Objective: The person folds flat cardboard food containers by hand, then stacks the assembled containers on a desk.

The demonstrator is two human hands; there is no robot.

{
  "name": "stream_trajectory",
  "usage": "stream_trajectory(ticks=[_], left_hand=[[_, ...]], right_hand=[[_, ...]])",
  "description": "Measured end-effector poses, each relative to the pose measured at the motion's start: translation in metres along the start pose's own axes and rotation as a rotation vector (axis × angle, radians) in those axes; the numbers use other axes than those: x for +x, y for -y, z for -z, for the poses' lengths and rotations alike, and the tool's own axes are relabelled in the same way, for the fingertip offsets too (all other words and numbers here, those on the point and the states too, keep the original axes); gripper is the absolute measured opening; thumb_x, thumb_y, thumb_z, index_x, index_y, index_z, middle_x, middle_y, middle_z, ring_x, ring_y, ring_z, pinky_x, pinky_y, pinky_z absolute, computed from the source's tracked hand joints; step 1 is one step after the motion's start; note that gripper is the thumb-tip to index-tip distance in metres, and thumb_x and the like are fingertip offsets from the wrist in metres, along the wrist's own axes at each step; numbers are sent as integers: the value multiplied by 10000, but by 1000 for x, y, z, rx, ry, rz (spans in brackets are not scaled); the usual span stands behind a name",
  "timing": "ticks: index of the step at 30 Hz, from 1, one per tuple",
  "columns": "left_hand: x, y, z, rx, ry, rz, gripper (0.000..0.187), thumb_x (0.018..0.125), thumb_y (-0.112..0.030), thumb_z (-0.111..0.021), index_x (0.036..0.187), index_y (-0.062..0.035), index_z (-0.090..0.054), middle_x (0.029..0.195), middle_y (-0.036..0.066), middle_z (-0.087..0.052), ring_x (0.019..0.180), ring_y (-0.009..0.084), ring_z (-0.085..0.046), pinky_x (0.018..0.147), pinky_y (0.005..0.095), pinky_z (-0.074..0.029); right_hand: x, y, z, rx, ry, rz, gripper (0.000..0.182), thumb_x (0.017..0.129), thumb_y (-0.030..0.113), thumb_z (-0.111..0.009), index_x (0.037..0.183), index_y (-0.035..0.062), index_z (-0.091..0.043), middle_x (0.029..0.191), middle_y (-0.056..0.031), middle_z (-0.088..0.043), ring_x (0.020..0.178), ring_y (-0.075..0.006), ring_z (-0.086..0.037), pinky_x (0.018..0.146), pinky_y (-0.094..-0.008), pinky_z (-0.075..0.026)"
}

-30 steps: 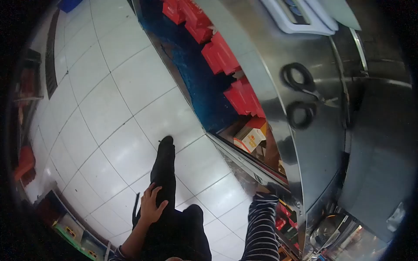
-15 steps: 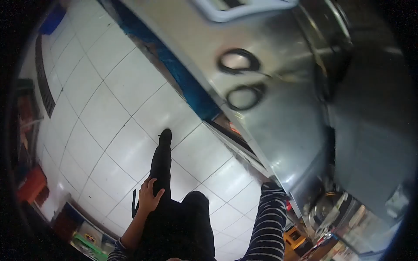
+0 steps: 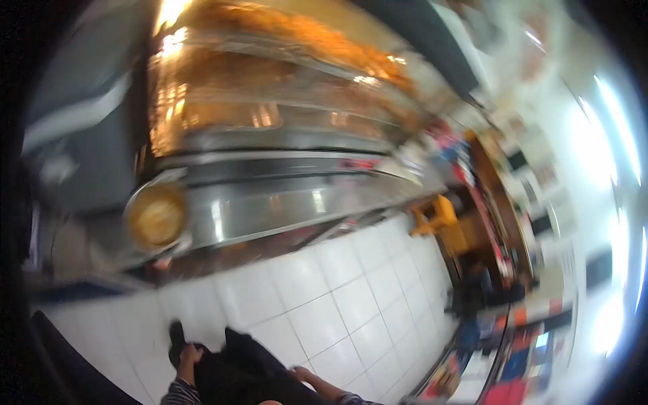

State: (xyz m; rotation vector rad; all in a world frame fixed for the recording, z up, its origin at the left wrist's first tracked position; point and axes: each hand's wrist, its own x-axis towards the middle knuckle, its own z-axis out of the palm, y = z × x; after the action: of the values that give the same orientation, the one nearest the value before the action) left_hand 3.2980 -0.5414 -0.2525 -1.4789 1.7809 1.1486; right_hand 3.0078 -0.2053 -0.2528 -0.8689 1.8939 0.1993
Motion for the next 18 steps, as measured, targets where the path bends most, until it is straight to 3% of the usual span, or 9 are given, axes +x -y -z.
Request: stream_trajectory(ticks=[1, 3, 4, 6, 8, 9, 11, 15, 18], left_hand=[[16, -22, -10, 166, -37, -66, 575, 753, -428, -537, 1167, -42, -438, 1129, 178, -508, 1030, 302, -506, 850, 394, -418], [24, -88, -19, 263, -83, -57, 471, 754, -387, -551, 1067, -38, -514, 1064, 166, -551, 981, 308, -532, 823, 402, -426], [21, -123, -25, 170, -133, -156, 431, 747, -380, -559, 1004, -35, -553, 995, 174, -573, 942, 318, -545, 801, 402, -429], [37, -177, -49, 7, -139, -395, 373, 754, -375, -557, 855, -20, -614, 848, 185, -607, 823, 330, -579, 739, 401, -443], [81, -233, -66, 183, 98, -589, 369, 740, -345, -582, 918, -21, -589, 941, 172, -593, 889, 307, -563, 781, 384, -434], [77, -269, -72, 256, 156, -490, 379, 739, -343, -579, 923, -13, -592, 957, 183, -586, 901, 306, -562, 790, 381, -433], [80, -338, -64, 357, 196, -402, 388, 737, -342, -576, 927, -4, -595, 973, 194, -579, 914, 304, -561, 798, 379, -432], [109, -518, -39, 567, 70, -496, 401, 736, -348, -571, 938, -2, -593, 987, 199, -573, 925, 307, -557, 804, 379, -431], [112, -670, -55, 697, 30, -595, 412, 735, -353, -567, 945, 0, -592, 997, 203, -568, 933, 309, -553, 808, 380, -430]], right_hand=[[-20, -20, 17, 290, 276, -103, 499, 809, 355, -492, 1214, 75, -410, 1129, -154, -516, 978, -288, -522, 818, -351, -417], [-82, -62, 42, 780, 352, -294, 453, 824, 252, -494, 1261, 217, -381, 1176, -86, -499, 958, -219, -542, 784, -442, -427], [-85, -81, 59, 813, 332, -445, 454, 835, 289, -477, 1272, 260, -358, 1177, -97, -495, 964, -242, -540, 748, -494, -430], [-83, -108, 116, 664, 108, -416, 425, 822, 335, -452, 1204, 147, -452, 1105, -97, -534, 841, -228, -570, 663, -440, -473], [-41, -153, 182, 734, -273, -138, 399, 807, 380, -470, 1080, 98, -541, 932, -73, -599, 740, -193, -588, 561, -330, -471], [-75, -146, 235, 1000, -452, -58, 411, 814, 382, -483, 1090, 81, -532, 943, -91, -598, 749, -174, -589, 606, -319, -478], [-82, -178, 314, 925, -656, 78, 399, 829, 347, -485, 1096, 53, -523, 951, -101, -596, 752, -162, -589, 655, -307, -477], [-96, -298, 410, 1017, -958, 57, 391, 840, 320, -483, 1091, 22, -516, 937, -103, -601, 761, -169, -592, 699, -301, -472], [-80, -418, 370, 1279, -1255, -205, 368, 831, 309, -488, 1062, 27, -541, 872, -96, -622, 757, -174, -597, 682, -302, -471]])
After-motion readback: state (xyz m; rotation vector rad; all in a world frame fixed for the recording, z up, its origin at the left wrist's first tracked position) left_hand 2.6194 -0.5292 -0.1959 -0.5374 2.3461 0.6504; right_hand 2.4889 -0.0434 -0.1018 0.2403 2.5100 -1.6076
